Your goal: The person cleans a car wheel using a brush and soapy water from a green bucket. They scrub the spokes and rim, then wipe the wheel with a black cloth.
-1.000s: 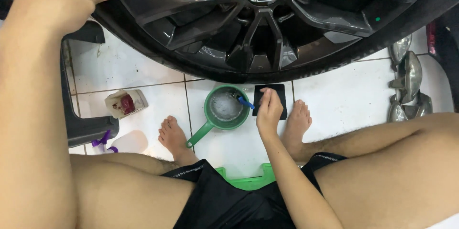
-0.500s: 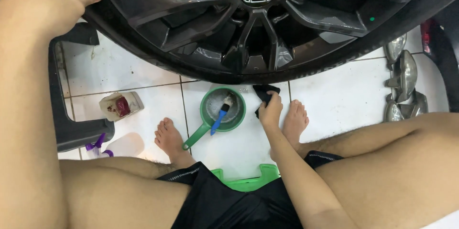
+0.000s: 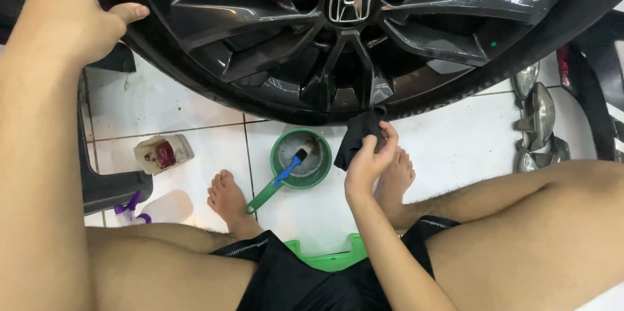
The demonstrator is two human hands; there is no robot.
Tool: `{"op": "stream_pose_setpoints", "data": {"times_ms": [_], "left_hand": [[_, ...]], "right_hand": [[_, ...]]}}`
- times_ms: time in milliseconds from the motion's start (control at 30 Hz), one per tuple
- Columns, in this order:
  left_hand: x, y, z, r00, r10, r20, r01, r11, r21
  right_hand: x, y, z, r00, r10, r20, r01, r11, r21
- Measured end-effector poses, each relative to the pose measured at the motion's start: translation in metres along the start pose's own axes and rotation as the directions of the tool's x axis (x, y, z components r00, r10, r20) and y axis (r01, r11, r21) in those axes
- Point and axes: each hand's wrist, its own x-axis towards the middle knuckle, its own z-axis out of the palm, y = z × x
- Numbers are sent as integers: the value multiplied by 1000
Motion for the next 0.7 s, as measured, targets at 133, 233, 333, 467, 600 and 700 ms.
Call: {"op": "stream_pose_setpoints", "data": {"times_ms": [133,233,333,467,600,700], "left_hand": [[0,4,0,999,-31,31,32,999,-39],[-5,14,-8,998,-61,34,63,996,-64],[-7,18,-9,994,-95,63,100,990,-94],[-6,15,-9,998,-46,39,51,989,-140],[-9,27,-16,999,-37,34,42,983,-176],[-9,19,-10,999,-37,37,42,990,-131]], "right_hand": [[-8,-19,16,716,-605,348,644,765,4],[12,8,31,548,-636,543,801,585,-124],[18,22,28,489,-590,643,862,437,-255],[6,24,16,550,-451,702,814,479,-329],[8,29,24,585,-412,699,791,479,-380],[15,27,31,549,-514,659,830,428,-358]]}}
